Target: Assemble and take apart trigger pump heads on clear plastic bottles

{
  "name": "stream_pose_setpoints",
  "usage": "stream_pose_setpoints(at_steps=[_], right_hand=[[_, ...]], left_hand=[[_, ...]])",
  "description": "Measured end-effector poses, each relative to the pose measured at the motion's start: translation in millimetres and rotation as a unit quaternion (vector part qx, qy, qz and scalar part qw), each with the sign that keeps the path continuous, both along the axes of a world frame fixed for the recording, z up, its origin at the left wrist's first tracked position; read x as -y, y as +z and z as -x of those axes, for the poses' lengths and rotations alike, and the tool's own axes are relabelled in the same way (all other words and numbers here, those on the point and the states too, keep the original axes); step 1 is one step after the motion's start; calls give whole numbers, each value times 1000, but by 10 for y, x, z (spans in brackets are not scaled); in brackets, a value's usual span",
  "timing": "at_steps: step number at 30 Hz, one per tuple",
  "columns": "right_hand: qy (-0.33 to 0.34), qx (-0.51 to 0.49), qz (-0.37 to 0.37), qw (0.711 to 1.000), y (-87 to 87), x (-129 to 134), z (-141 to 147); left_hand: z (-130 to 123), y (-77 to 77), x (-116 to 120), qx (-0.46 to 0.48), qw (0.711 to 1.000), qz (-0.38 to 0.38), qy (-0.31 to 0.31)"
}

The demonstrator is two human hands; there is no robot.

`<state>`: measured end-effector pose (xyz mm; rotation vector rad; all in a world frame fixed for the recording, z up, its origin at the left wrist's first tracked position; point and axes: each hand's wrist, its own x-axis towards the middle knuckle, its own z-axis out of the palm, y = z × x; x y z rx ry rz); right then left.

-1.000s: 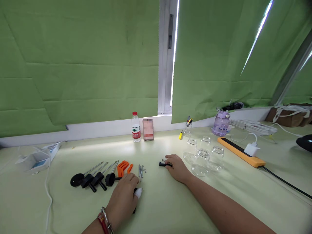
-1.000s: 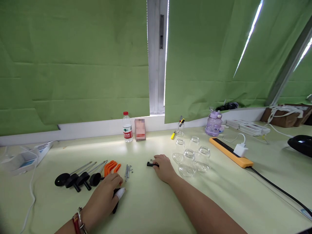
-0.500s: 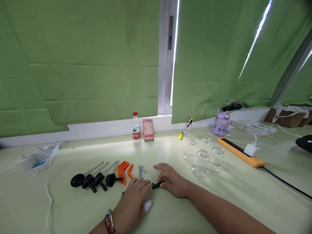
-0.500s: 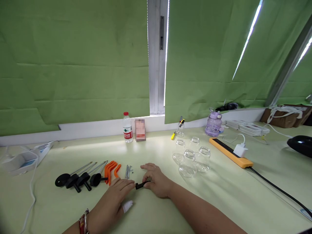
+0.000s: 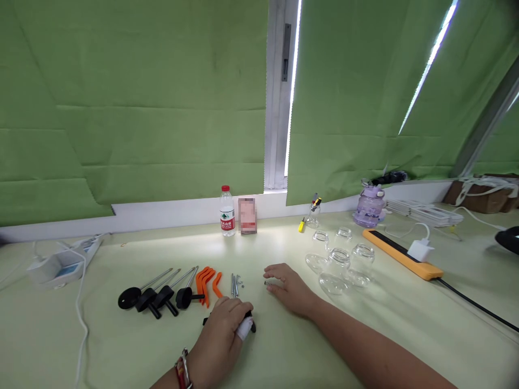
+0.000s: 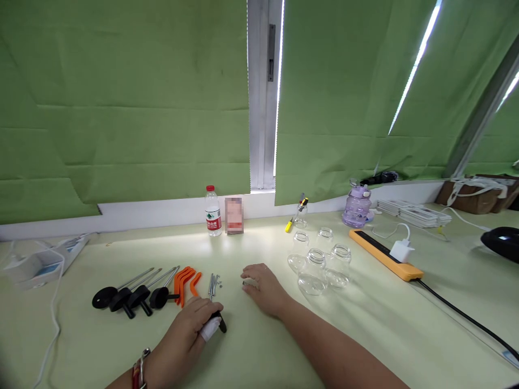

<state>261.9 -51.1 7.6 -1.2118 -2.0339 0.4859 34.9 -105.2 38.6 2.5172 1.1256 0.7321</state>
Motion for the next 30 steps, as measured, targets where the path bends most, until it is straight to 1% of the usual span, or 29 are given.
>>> stream_pose_setpoints(at_steps=[2,6,9,15,18,22,24,27,30], right_hand=[[-31,42,14,999,-18,-49,-24],[-49,119,32,991,-23,-61,18],[-37,146,26,988,2,-35,79],[-5,159,20,987,8,-7,119],[15,130,19,991,-7,13,130],[45,50,29,997,-7,47,152],[45,19,37,998,-9,53,155],[38,-18,63,997,-31,43,136],[49,-48,96,993,-65,20,102]], left_hand=[[5,-9,1,4,1000,14,4],[1,-10,0,-7,999,31,-1],[-2,3,-3,-11,999,31,-11],[-1,-8,-30,-13,999,26,-20],[1,-28,-37,-14,999,22,-18],[-2,-24,-30,-19,999,22,-19],[-4,-14,-26,-18,999,21,-21],[-8,-3,-25,-18,999,19,-21],[-12,-1,-26,-21,999,18,-25]])
